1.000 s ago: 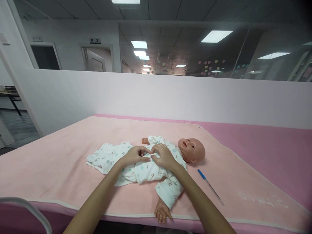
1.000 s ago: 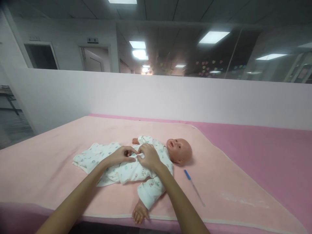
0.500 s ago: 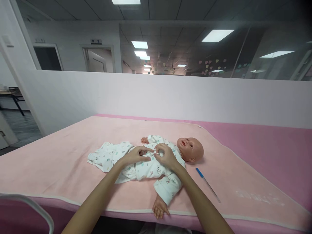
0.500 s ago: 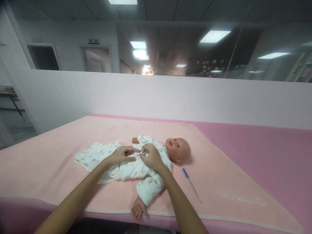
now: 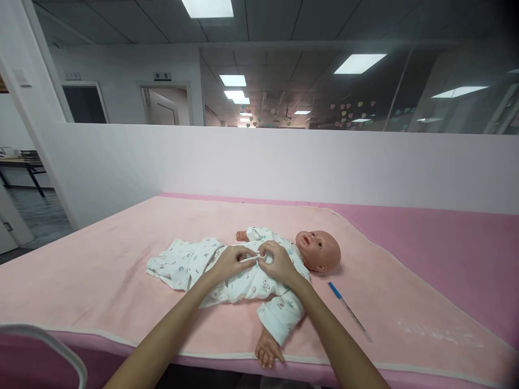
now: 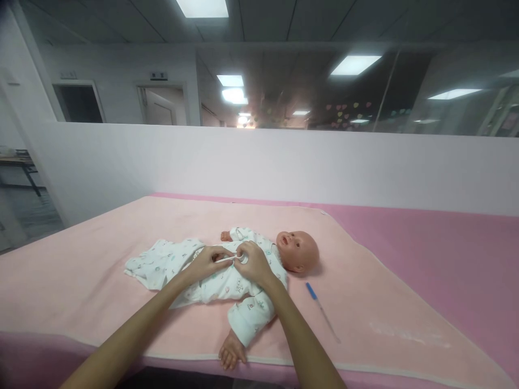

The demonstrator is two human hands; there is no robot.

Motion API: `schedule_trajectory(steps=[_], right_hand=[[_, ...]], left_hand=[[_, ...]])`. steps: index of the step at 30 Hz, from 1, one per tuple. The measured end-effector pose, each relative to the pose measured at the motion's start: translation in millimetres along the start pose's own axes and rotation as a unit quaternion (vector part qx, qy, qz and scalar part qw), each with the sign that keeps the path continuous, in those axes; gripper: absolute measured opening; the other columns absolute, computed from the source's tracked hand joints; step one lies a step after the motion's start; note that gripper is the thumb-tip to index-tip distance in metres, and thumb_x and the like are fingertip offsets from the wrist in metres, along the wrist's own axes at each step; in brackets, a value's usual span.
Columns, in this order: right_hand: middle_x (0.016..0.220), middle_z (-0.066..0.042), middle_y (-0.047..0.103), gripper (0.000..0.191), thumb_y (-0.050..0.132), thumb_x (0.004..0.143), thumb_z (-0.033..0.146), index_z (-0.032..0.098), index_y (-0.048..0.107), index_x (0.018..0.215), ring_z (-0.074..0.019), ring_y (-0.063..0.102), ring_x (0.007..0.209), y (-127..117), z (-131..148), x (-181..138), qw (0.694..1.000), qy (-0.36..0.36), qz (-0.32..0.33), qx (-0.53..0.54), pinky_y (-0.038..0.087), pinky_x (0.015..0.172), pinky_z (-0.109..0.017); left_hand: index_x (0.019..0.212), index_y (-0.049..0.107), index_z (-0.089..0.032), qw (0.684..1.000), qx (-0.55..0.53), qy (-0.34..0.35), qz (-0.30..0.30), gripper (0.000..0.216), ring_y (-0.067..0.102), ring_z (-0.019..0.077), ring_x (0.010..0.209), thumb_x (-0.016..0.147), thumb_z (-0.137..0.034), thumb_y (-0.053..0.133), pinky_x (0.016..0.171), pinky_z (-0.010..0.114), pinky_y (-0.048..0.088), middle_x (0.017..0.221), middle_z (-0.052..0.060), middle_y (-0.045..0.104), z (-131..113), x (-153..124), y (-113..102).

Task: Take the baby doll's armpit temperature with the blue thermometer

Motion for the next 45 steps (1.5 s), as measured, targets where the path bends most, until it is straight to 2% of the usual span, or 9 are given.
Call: schedule_trajectory(steps=[3, 9, 11, 29, 32, 36, 40, 45], right_hand=[[0.074, 0.000, 0.055, 0.011, 0.053, 0.064, 0.013, 0.021, 0.045, 0.065, -0.0160, 0.050, 0.073, -0.8, 1.3, -0.3, 1.000, -0.001, 0.002, 0.005, 0.039, 0.069, -0.029], [0.075, 0.000, 0.056, 0.009, 0.053, 0.065, 0.014, 0.021, 0.047, 0.066, -0.0157, 0.051, 0.075, -1.4, 1.5, -0.7, 1.000, 0.009, 0.005, 0.002, 0.040, 0.070, -0.029], [0.074, 0.001, 0.056, 0.009, 0.053, 0.066, 0.014, 0.021, 0.048, 0.067, -0.0156, 0.051, 0.074, -1.3, 0.7, -0.7, 1.000, 0.011, 0.009, 0.000, 0.040, 0.070, -0.029], [0.073, -0.001, 0.057, 0.005, 0.054, 0.066, 0.016, 0.020, 0.053, 0.068, -0.0164, 0.051, 0.074, -1.2, 2.1, 1.0, 1.000, -0.010, 0.010, -0.010, 0.040, 0.070, -0.030], [0.073, -0.001, 0.057, 0.004, 0.053, 0.068, 0.017, 0.020, 0.053, 0.069, -0.0166, 0.052, 0.073, -0.9, 1.6, 1.4, 1.000, -0.007, 0.012, -0.015, 0.041, 0.070, -0.030], [0.074, -0.001, 0.058, 0.003, 0.053, 0.070, 0.018, 0.021, 0.054, 0.070, -0.0168, 0.053, 0.073, -1.0, 1.3, 1.9, 1.000, -0.001, 0.007, -0.012, 0.041, 0.070, -0.031], [0.074, -0.001, 0.059, 0.003, 0.052, 0.071, 0.019, 0.020, 0.054, 0.070, -0.0166, 0.053, 0.073, -1.2, 0.4, 2.1, 1.000, 0.013, 0.003, -0.007, 0.042, 0.070, -0.031], [0.074, -0.001, 0.059, 0.003, 0.052, 0.071, 0.019, 0.020, 0.055, 0.070, -0.0165, 0.053, 0.073, -0.2, -1.0, 2.0, 1.000, 0.013, 0.003, -0.010, 0.042, 0.069, -0.030]], left_hand=[[0.092, 0.067, -0.018, 1.000, 0.001, -0.002, 0.008, 0.027, 0.038, 0.0104, 0.057, 0.076, -0.034, 0.052, 0.055, 0.022, 0.030, 0.063, -0.001, 0.053, 2.8, 0.4, 0.3], [0.090, 0.064, -0.016, 0.997, -0.055, -0.038, 0.042, 0.025, 0.028, 0.0085, 0.051, 0.075, -0.032, 0.052, 0.050, 0.021, 0.022, 0.054, -0.006, 0.028, 2.9, 0.2, -3.5], [0.089, 0.064, -0.015, 0.996, -0.065, -0.046, 0.049, 0.025, 0.026, 0.0082, 0.051, 0.075, -0.032, 0.051, 0.049, 0.021, 0.021, 0.054, -0.006, 0.024, 0.9, -0.3, -4.8], [0.077, 0.060, -0.016, 0.998, 0.042, -0.041, 0.016, 0.018, 0.031, 0.0094, 0.052, 0.065, -0.022, 0.048, 0.049, 0.022, 0.022, 0.054, -0.005, 0.034, -3.2, -0.1, 0.8], [0.074, 0.059, -0.016, 0.998, 0.025, -0.049, 0.021, 0.015, 0.029, 0.0088, 0.051, 0.065, -0.020, 0.048, 0.048, 0.022, 0.021, 0.054, -0.005, 0.030, -3.3, 0.1, -1.2], [0.077, 0.061, -0.014, 0.996, -0.061, -0.060, 0.037, 0.017, 0.025, 0.0081, 0.050, 0.070, -0.026, 0.050, 0.048, 0.022, 0.019, 0.055, -0.006, 0.024, 0.7, 0.7, -3.2], [0.088, 0.060, -0.015, 0.987, -0.151, -0.049, 0.002, 0.023, 0.021, 0.0072, 0.049, 0.072, -0.030, 0.054, 0.047, 0.021, 0.019, 0.054, -0.007, 0.019, 3.7, 0.4, -3.6], [0.079, 0.066, -0.015, 0.993, -0.113, -0.040, -0.007, 0.023, 0.017, 0.0067, 0.047, 0.073, -0.034, 0.055, 0.047, 0.022, 0.015, 0.048, -0.007, 0.019, 4.0, -0.2, -1.9]])
Point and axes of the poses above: each hand's wrist, its own x-axis towards the middle knuckle, its own y-axis out of the palm, z = x × y, the point moved 1 cm from there along x, towards the middle knuckle
